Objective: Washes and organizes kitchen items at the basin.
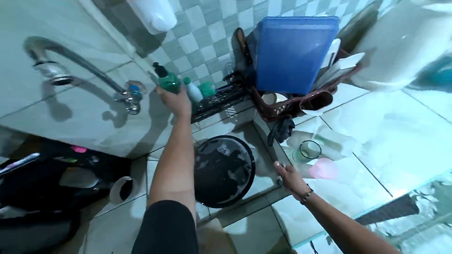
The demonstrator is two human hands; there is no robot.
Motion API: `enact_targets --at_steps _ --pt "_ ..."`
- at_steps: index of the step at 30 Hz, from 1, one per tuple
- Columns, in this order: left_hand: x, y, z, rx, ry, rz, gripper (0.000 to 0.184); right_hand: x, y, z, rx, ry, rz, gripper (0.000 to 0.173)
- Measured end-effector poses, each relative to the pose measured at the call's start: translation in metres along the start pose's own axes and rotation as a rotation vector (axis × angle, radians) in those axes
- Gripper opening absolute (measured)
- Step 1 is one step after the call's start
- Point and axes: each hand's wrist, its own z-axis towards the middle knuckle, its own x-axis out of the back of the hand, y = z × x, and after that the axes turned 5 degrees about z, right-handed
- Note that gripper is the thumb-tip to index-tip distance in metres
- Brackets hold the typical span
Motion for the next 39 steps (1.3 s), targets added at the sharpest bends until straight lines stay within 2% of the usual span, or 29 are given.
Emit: enact_targets --at_steps 1,3,6,7,11,14,16,18,20,23,27,31,34,39 --pt "-0.002 -0.003 -0.001 -0.005 -0.004 0.013 0.086 0.0 0.0 -0.002 0.004 -0.015 0.015 0.05" --pt "-0.005 -0.006 -0.005 -0.018 -0.016 0.019 0.09 0.004 -0.007 -0.008 0.016 -0.145 0.028 0.048" --pt "-0.004 -0.007 -0.006 -0.053 -0.014 -0.014 0.09 0.017 -0.029 -0.012 0.117 -0.34 -0.104 0.026" --pt "-0.004 -0.008 -0.005 -0.054 -0.012 -0.02 0.091 0.02 -0.037 -0.013 0.172 -0.317 -0.165 0.025" --pt "0.003 -0.006 -0.003 -0.039 -0.07 -0.007 0.095 0.037 -0.064 -0.01 0.362 0.018 -0.414 0.024" --pt "0.015 -0.004 -0.005 -0.044 -0.127 0.014 0.096 0.055 -0.078 -0.006 0.387 0.215 -0.57 0.046" --pt "0.024 -0.003 -0.007 -0.062 -0.155 -0.032 0.096 0.07 -0.082 -0.002 0.403 0.274 -0.641 0.058" --pt "0.034 -0.002 -0.012 -0.086 -0.172 -0.073 0.093 0.082 -0.082 0.0 0.428 0.269 -0.695 0.06" --pt "0.047 -0.002 -0.023 -0.116 -0.199 -0.083 0.092 0.088 -0.083 0.001 0.408 0.203 -0.824 0.048" --pt "0.072 -0.002 -0.052 -0.152 -0.255 -0.089 0.09 0.087 -0.08 0.005 0.268 0.095 -1.057 0.035" --pt "0.107 -0.014 -0.099 -0.231 -0.335 -0.078 0.089 0.081 -0.071 0.018 0.108 -0.017 -1.314 0.048" --pt "0.138 -0.03 -0.146 -0.264 -0.398 -0.074 0.089 0.084 -0.055 0.048 -0.011 -0.044 -1.442 0.045" --pt "0.158 -0.045 -0.176 -0.292 -0.43 -0.09 0.086 0.078 -0.051 0.052 -0.028 0.0 -1.494 0.029" --pt "0.176 -0.071 -0.215 -0.355 -0.422 -0.046 0.078 0.081 -0.049 0.046 0.073 0.036 -1.509 0.023"
